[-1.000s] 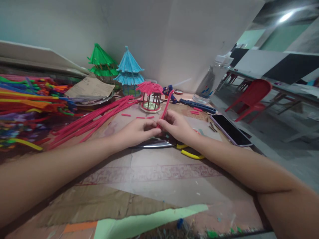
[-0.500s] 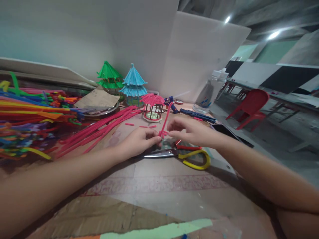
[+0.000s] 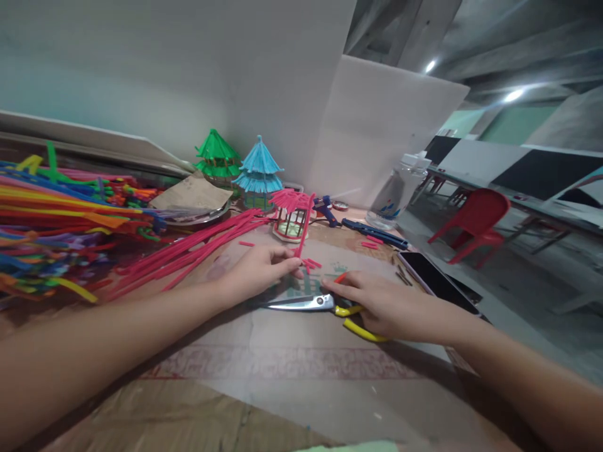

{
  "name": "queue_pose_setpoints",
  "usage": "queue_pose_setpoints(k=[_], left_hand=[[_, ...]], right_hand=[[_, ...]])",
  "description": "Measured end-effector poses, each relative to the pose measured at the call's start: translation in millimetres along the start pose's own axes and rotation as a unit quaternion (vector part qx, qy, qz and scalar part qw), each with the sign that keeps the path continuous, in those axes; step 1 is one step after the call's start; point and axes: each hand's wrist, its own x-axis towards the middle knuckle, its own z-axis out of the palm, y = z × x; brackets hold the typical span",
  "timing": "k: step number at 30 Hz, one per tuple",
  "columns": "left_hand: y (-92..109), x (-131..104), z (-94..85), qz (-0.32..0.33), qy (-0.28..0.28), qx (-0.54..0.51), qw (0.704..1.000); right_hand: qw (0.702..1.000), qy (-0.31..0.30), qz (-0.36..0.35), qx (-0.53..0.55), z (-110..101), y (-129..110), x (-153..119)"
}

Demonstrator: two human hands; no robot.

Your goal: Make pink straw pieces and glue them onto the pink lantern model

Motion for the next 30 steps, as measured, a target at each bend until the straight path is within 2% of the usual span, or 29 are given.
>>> queue_pose_setpoints(k=[5,10,15,19,24,30], left_hand=[[7,3,-2.4,-0.045,0.043,-0.031,0.998],[8,2,-2.5,-0.042,0.031,-0.042,0.998],[8,0,-0.5,-0.040,0.020,-0.064,0.997],[6,0,0.1,-0.032,0.011,-0.083,0.996],[3,-1,-1.6,-0.015,0.012,-0.046,0.999],[5,-2,0.7,-0.004,-0.010,-0.027,1.000]], right_hand=[[0.999,0.028,0.015,0.044,1,6,4],[0.990,0.071,0.061,0.105,-17,18,-1],[0.983,0.116,0.127,0.068,-34,27,-1],[0.976,0.100,0.168,0.098,-38,28,1],[0.983,0.048,0.133,0.119,-38,25,-1],[0.980,-0.005,0.113,0.166,-22,32,4]])
